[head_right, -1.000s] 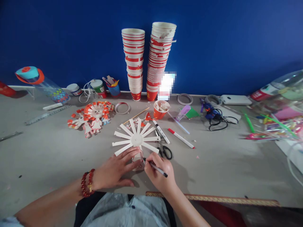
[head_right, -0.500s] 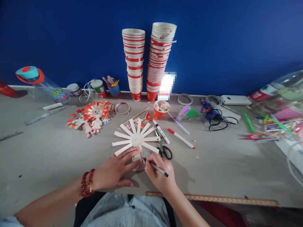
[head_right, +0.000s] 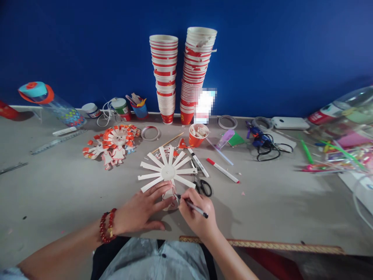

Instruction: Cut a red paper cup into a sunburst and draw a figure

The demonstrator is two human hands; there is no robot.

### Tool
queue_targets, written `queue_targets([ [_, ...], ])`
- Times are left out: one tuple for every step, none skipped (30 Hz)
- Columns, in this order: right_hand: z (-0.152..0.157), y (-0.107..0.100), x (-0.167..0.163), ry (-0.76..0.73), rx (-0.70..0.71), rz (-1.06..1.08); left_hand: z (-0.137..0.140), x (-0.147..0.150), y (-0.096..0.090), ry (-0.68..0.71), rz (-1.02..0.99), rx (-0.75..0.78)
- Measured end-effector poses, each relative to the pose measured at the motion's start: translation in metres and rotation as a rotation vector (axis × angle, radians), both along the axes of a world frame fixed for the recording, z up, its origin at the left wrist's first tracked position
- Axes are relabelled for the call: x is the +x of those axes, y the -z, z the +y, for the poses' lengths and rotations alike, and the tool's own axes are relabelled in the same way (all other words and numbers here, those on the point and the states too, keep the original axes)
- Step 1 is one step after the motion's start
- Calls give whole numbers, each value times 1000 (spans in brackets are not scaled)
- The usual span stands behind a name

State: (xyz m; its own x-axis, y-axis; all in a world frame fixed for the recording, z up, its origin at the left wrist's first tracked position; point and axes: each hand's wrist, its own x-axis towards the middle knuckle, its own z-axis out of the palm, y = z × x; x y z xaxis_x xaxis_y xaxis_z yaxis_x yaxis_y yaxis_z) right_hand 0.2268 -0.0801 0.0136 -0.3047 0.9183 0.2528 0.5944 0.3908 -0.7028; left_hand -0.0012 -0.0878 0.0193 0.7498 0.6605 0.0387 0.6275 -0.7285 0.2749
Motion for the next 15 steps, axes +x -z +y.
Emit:
queue_targets([
  [0, 0, 0, -2, -1, -1, 0, 0, 0, 1, 4, 0],
  [0, 0, 1, -1, -2, -3, 0, 0, 0, -1, 8, 0],
  [0, 0, 1, -1, -3, -3, 0, 0, 0, 1, 11, 0],
  [0, 0, 1, -2, -5, -4, 0, 0, 0, 2, 15, -1],
  [0, -1, 1, -2, -4, -4, 0, 0, 0, 2, 17, -3],
  [0, -1, 1, -2, -2, -3, 0, 0, 0, 3, 17, -5],
  [1, -1, 1, -2, 5, 0, 0, 0, 0, 3, 16, -6],
  [0, -1, 1, 2, 16, 5, 0, 0, 0, 3, 14, -7],
  [0, -1, 1, 10, 27, 10, 0, 0, 0, 3, 14, -7],
  [0, -2, 1, 19, 39, 17, 0, 0, 0, 3, 13, -7],
  [-1, -2, 2, 27, 49, 23, 0, 0, 0, 4, 14, -8],
  [-2, -2, 2, 35, 56, 30, 0, 0, 0, 6, 15, -10],
  [-2, -2, 3, 41, 60, 36, 0, 0, 0, 7, 17, -12],
  [-3, -2, 3, 43, 59, 44, 0, 0, 0, 9, 17, -15],
  [-4, -2, 3, 44, 53, 53, 0, 0, -1, 10, 16, -17],
])
